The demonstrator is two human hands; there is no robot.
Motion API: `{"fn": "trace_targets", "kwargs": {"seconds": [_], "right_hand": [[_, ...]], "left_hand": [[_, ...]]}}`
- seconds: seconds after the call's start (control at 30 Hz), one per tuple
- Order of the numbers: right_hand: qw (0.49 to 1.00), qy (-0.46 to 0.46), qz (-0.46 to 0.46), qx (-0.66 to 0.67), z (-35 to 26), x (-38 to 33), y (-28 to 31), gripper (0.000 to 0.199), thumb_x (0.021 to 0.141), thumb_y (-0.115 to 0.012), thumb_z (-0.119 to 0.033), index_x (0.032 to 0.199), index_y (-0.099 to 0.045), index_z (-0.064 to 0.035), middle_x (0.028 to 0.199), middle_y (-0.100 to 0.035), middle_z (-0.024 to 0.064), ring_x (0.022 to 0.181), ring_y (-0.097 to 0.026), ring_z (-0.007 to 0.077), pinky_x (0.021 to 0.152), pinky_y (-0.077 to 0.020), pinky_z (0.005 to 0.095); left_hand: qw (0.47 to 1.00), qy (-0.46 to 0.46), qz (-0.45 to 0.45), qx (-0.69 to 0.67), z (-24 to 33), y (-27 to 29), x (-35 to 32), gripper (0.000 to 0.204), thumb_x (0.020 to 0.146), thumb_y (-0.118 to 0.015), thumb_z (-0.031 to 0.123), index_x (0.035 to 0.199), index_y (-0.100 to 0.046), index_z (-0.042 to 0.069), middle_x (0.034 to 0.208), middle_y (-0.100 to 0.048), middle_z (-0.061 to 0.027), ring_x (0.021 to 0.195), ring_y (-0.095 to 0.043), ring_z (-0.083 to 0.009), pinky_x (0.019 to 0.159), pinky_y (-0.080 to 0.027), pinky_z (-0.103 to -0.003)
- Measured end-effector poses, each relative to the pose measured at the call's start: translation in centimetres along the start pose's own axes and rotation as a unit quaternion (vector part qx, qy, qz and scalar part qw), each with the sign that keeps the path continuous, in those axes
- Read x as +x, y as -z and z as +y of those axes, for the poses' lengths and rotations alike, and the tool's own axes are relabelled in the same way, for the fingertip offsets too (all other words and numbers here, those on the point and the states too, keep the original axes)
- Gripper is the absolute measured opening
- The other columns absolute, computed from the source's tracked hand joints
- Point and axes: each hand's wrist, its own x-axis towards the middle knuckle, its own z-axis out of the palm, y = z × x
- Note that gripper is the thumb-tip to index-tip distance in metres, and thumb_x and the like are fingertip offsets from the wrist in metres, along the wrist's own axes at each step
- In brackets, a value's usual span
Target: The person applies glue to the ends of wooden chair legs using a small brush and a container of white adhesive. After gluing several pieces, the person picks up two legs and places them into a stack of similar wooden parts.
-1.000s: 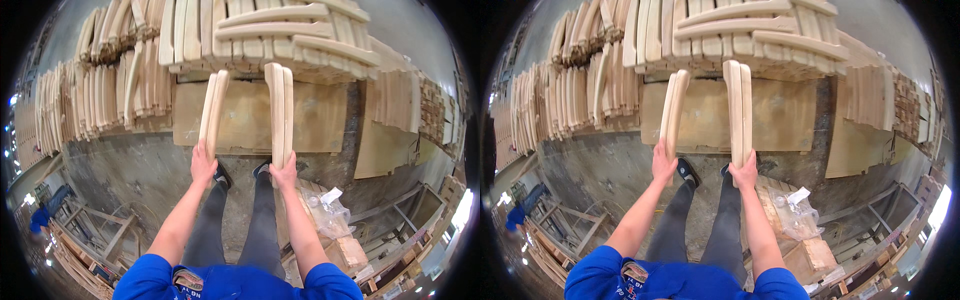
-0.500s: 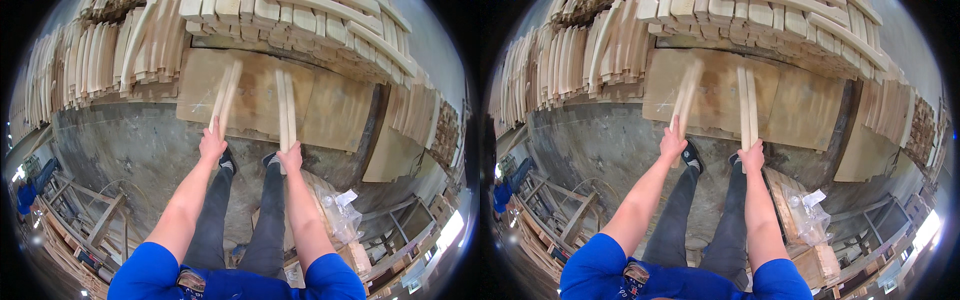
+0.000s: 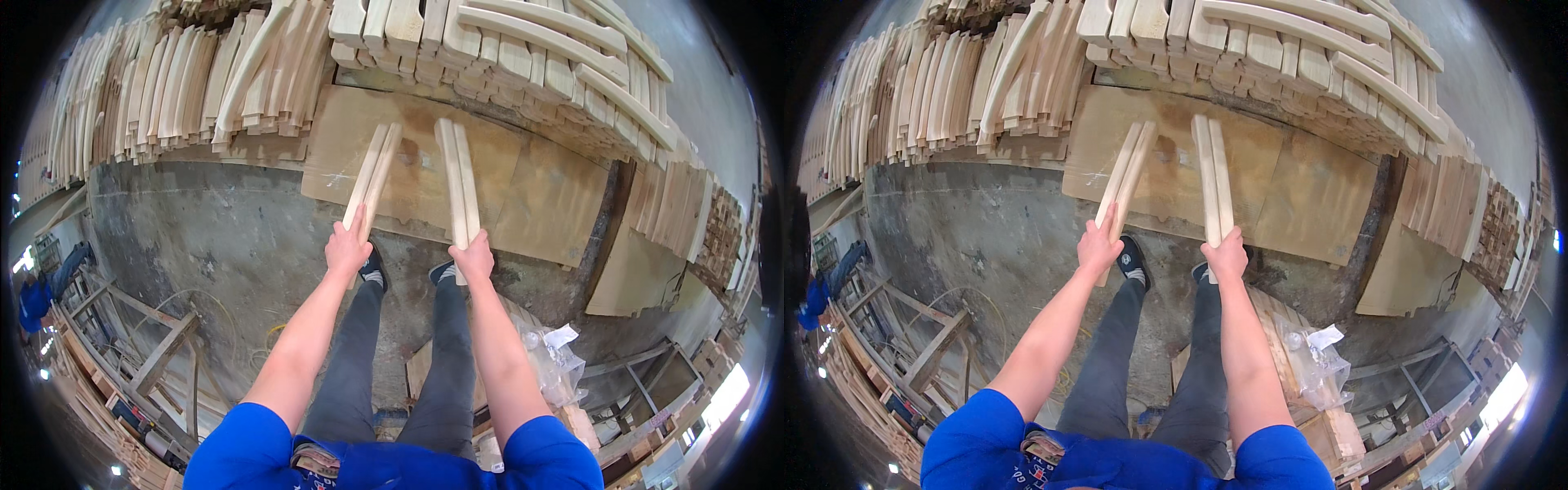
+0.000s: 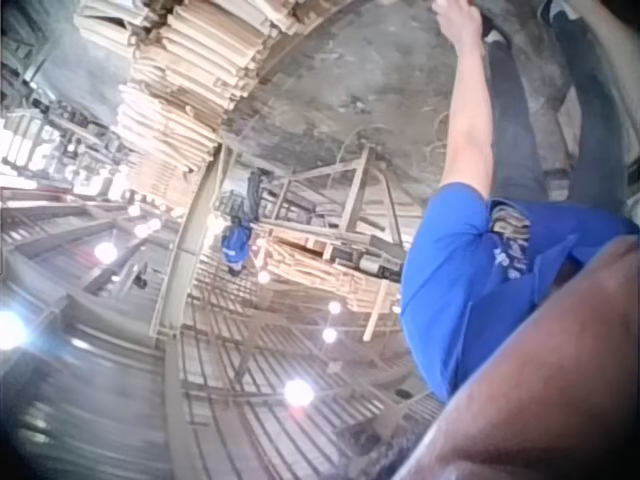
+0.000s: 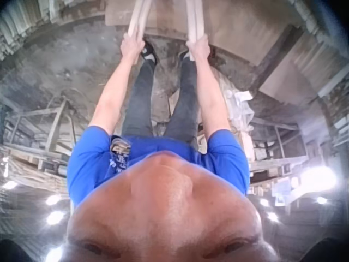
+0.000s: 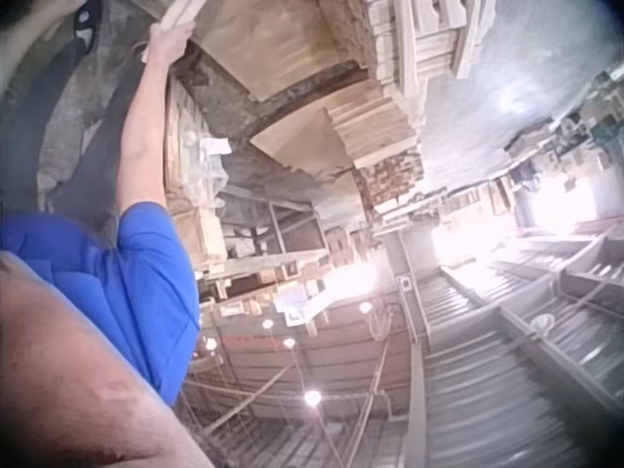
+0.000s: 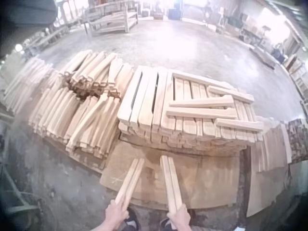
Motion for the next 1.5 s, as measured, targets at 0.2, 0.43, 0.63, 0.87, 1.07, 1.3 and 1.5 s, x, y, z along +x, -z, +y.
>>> {"fn": "trace_targets", "kwargs": {"seconds": [0.2, 0.43, 0.63, 0.87, 1.07, 1.3, 1.5], "right_hand": [[0.995, 0.036, -0.053, -0.079, -0.2, -1.4, 1.3, 0.072, 0.061, -0.074, -0.029, 0.115, -0.035, -0.001, 0.104, -0.058, 0.0205, 0.088, -0.061, 0.0405, 0.078, -0.05, 0.0475], [0.998, -0.043, -0.007, 0.048, -2.6, -8.1, 5.2, 0.071, 0.06, -0.075, -0.036, 0.109, -0.04, 0.0012, 0.102, -0.06, 0.0231, 0.092, -0.062, 0.0381, 0.082, -0.0497, 0.0444], [0.991, 0.075, -0.037, -0.106, -6.9, -12.6, 8.9, 0.071, 0.065, -0.077, -0.031, 0.113, -0.034, -0.0001, 0.105, -0.055, 0.0223, 0.09, -0.063, 0.0374, 0.076, -0.0532, 0.0434], [0.979, 0.107, -0.04, -0.17, -6.3, -13.9, 12.5, 0.077, 0.065, -0.08, -0.035, 0.117, -0.035, 0.0, 0.109, -0.056, 0.0213, 0.094, -0.064, 0.0336, 0.078, -0.0539, 0.0409], [0.978, 0.079, -0.121, -0.149, 0.8, -15.6, 19.4, 0.068, 0.056, -0.078, -0.034, 0.11, -0.053, -0.0012, 0.104, -0.064, 0.0204, 0.099, -0.063, 0.032, 0.083, -0.0505, 0.0422], [0.93, 0.038, -0.349, -0.111, 4.3, -19.5, 26.5, 0.06, 0.064, -0.077, -0.037, 0.106, -0.063, 0.0038, 0.087, -0.067, 0.0144, 0.074, -0.065, 0.0261, 0.066, -0.0524, 0.0379], [0.915, -0.165, -0.362, 0.072, -5.2, -25.7, 23.3, 0.045, 0.074, -0.066, -0.043, 0.096, -0.061, -0.003, 0.079, -0.063, 0.0091, 0.065, -0.06, 0.0238, 0.058, -0.0492, 0.0365]], "left_hand": [[0.998, 0.034, -0.043, -0.022, 0.1, 0.9, -0.6, 0.094, 0.069, -0.064, 0.027, 0.146, -0.01, 0.041, 0.106, -0.046, -0.0188, 0.085, -0.061, -0.0382, 0.077, -0.052, -0.044], [0.993, 0.085, -0.048, -0.064, 2.3, 5.7, -4.5, 0.097, 0.07, -0.062, 0.029, 0.148, -0.005, 0.033, 0.112, -0.046, -0.0234, 0.09, -0.061, -0.0402, 0.081, -0.051, -0.045], [0.928, 0.059, -0.106, -0.352, 9.5, 8.6, -6.9, 0.097, 0.07, -0.062, 0.031, 0.149, -0.007, 0.023, 0.125, -0.046, -0.0317, 0.109, -0.055, -0.0398, 0.093, -0.045, -0.04], [0.976, 0.07, -0.094, -0.182, 13.4, 15.4, -12.4, 0.093, 0.069, -0.061, 0.036, 0.148, -0.014, 0.021, 0.12, -0.047, -0.0312, 0.104, -0.057, -0.0405, 0.09, -0.048, -0.04], [0.947, -0.028, -0.182, -0.262, 2.6, 19.2, -19.4, 0.093, 0.066, -0.067, 0.035, 0.145, -0.024, 0.009, 0.126, -0.051, -0.0253, 0.111, -0.055, -0.0318, 0.094, -0.044, -0.038], [0.693, 0.068, -0.031, -0.717, -15.7, 13.3, -31.2, 0.079, 0.073, -0.067, 0.027, 0.139, -0.03, 0.006, 0.114, -0.054, -0.0164, 0.09, -0.06, -0.025, 0.078, -0.051, -0.036], [0.169, -0.027, -0.01, -0.985, -26.8, 12.6, -44.9, 0.066, 0.085, -0.052, 0.035, 0.132, -0.03, -0.006, 0.106, -0.051, -0.0175, 0.071, -0.052, -0.0198, 0.058, -0.051, -0.031]]}}
